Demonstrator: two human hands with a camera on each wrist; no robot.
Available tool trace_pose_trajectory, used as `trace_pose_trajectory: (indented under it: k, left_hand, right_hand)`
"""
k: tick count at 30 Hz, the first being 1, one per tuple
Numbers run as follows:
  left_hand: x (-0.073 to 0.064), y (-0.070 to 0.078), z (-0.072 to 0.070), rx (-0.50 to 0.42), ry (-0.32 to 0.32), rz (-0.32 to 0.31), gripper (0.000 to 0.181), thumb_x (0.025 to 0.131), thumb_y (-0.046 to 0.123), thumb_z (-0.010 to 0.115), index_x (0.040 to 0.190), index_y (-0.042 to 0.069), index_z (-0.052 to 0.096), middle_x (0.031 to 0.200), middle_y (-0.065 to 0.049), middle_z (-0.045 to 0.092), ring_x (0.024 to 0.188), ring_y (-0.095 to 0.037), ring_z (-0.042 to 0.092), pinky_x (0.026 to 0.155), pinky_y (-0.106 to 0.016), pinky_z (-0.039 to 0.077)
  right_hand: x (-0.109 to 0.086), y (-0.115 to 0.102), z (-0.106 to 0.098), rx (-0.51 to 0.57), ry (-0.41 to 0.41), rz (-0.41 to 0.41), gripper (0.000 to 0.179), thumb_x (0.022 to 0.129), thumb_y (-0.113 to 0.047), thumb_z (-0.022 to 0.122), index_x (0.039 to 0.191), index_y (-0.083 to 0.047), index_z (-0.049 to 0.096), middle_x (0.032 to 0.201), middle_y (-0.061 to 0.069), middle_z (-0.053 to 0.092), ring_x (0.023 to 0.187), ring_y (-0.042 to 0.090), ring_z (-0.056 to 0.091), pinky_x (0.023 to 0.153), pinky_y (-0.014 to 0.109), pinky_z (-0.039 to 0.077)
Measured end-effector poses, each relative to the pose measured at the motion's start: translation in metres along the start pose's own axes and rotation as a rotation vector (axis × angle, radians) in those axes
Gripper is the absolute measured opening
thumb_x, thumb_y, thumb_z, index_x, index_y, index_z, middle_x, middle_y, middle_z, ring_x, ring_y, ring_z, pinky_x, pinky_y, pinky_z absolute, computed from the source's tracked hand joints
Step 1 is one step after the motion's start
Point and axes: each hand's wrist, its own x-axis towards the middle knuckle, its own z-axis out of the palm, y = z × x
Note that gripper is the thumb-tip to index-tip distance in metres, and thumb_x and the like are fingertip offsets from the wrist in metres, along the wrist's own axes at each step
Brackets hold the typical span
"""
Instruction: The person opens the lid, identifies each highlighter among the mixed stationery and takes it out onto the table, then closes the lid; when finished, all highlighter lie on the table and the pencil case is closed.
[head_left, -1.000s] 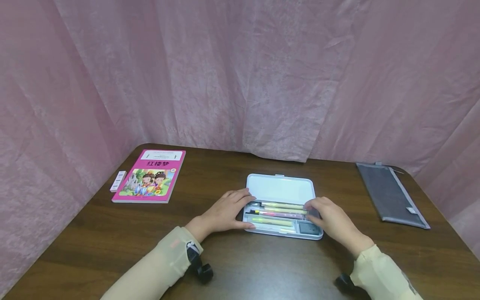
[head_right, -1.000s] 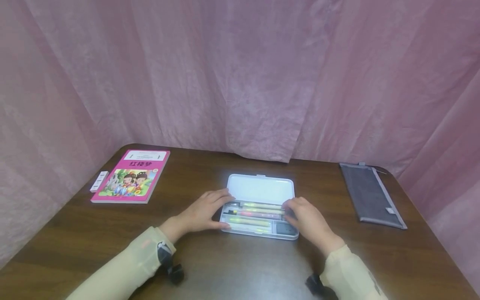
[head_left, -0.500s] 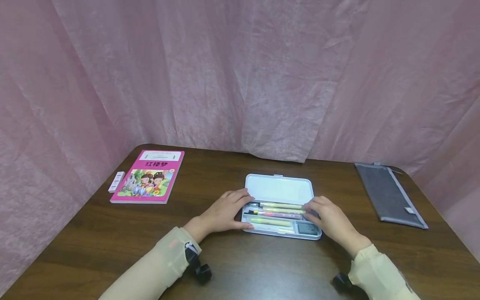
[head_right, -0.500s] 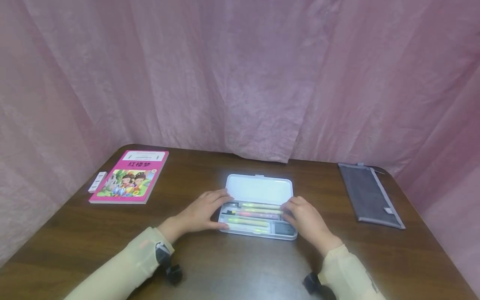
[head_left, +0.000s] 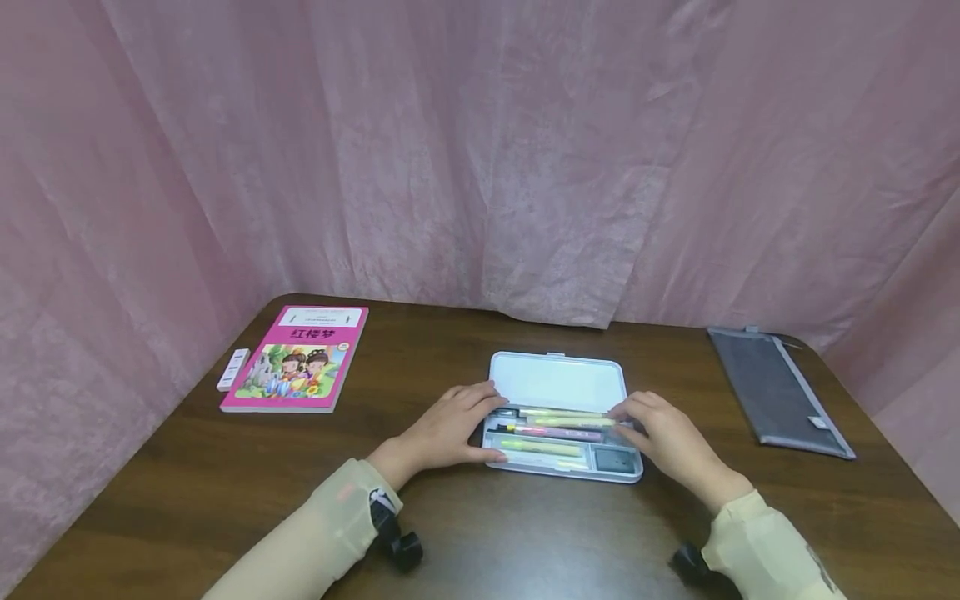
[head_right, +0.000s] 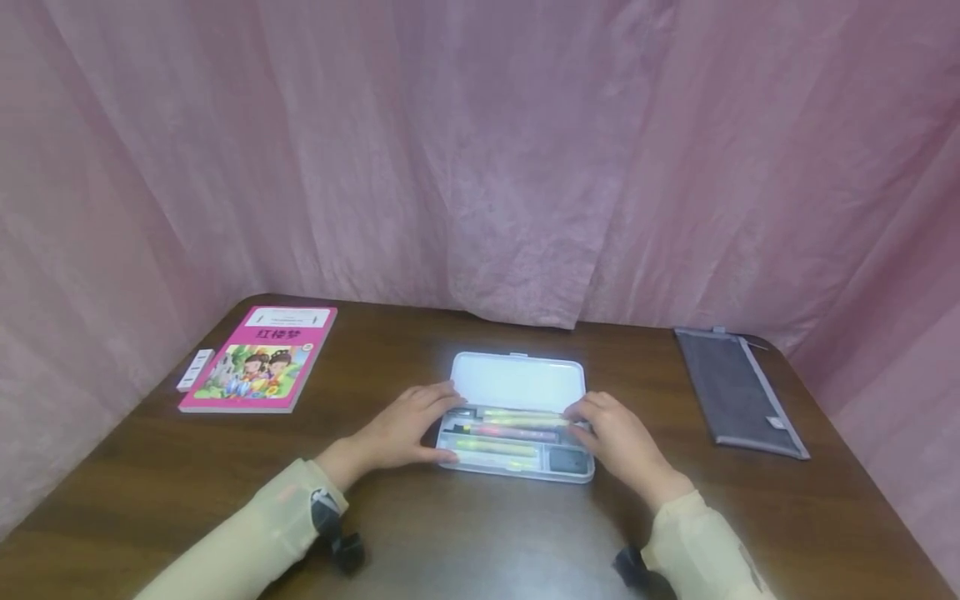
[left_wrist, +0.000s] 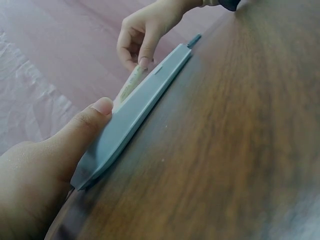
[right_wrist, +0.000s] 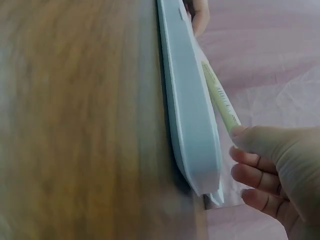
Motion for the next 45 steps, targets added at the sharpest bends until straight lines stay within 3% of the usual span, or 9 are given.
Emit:
trace_pose_trajectory:
  k: [19,29,36,45]
  left_hand:
    - [-0.001,-0.001,0.002,-0.012,-0.011,-0.004,0.08,0.081,0.07,0.057,0.143,0.02,0.043,0.153,-0.004,0.039,0.144,-0.019,0.032,0.116,-0.044,0.029]
    - [-0.001,0.0,0.001,-0.009,-0.015,-0.016,0.08,0.081,0.069,0.057,0.144,0.021,0.043,0.153,-0.003,0.038,0.144,-0.019,0.032,0.117,-0.043,0.029]
    - [0.0,-0.001,0.0,-0.008,-0.021,-0.018,0.081,0.081,0.07,0.057,0.144,0.021,0.042,0.153,-0.003,0.038,0.144,-0.019,0.031,0.117,-0.043,0.029]
    - [-0.001,-0.002,0.002,-0.014,-0.02,-0.012,0.081,0.081,0.071,0.056,0.144,0.021,0.042,0.154,-0.003,0.037,0.144,-0.019,0.031,0.117,-0.043,0.028]
  right_hand:
    - [0.0,0.0,-0.032,-0.004,0.173,-0.07,0.015,0.077,-0.007,0.078,0.089,-0.013,0.071,0.086,-0.007,0.066,0.08,0.009,0.059,0.07,0.033,0.053]
    - [-0.005,0.01,-0.051,0.0,0.198,-0.067,0.02,0.074,-0.004,0.079,0.088,-0.015,0.07,0.083,-0.01,0.064,0.076,0.009,0.058,0.062,0.027,0.049]
    - [-0.013,0.02,-0.066,-0.025,0.229,-0.077,0.022,0.073,-0.002,0.079,0.086,-0.017,0.068,0.082,-0.012,0.064,0.074,0.0,0.056,0.065,0.027,0.053]
    - [-0.027,0.035,-0.075,-0.04,0.245,-0.07,0.026,0.071,0.0,0.079,0.087,-0.017,0.068,0.082,-0.011,0.064,0.075,-0.008,0.052,0.067,0.01,0.044]
